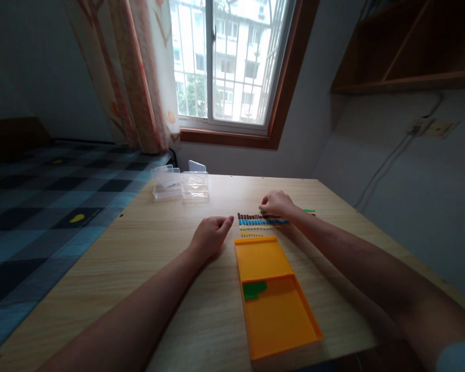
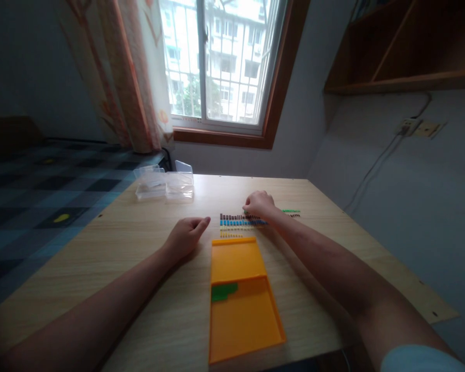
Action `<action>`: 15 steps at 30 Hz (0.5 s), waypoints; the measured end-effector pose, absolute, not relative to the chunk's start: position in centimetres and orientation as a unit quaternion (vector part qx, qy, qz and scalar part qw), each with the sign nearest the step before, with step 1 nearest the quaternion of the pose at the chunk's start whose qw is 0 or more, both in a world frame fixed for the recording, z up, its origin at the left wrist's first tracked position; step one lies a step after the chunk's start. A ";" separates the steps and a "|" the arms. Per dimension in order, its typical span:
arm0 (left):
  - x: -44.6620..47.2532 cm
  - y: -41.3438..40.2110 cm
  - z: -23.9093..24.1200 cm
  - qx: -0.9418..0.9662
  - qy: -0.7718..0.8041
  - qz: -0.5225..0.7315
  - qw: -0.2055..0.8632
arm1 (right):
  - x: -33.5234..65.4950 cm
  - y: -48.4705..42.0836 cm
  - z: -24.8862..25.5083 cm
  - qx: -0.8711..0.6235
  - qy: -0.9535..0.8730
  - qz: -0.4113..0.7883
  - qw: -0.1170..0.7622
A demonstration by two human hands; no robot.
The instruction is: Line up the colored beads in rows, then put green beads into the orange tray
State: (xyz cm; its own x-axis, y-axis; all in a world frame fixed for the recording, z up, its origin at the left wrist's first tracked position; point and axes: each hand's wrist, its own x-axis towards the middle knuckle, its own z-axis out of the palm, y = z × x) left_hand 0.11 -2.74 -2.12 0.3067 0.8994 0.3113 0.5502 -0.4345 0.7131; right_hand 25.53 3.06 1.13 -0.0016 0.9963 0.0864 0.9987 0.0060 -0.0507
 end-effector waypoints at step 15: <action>0.0 -2.7 -2.2 0.776 0.458 0.356 0.248 | 23.5 0.0 3.0 -0.609 -0.780 -0.012 0.145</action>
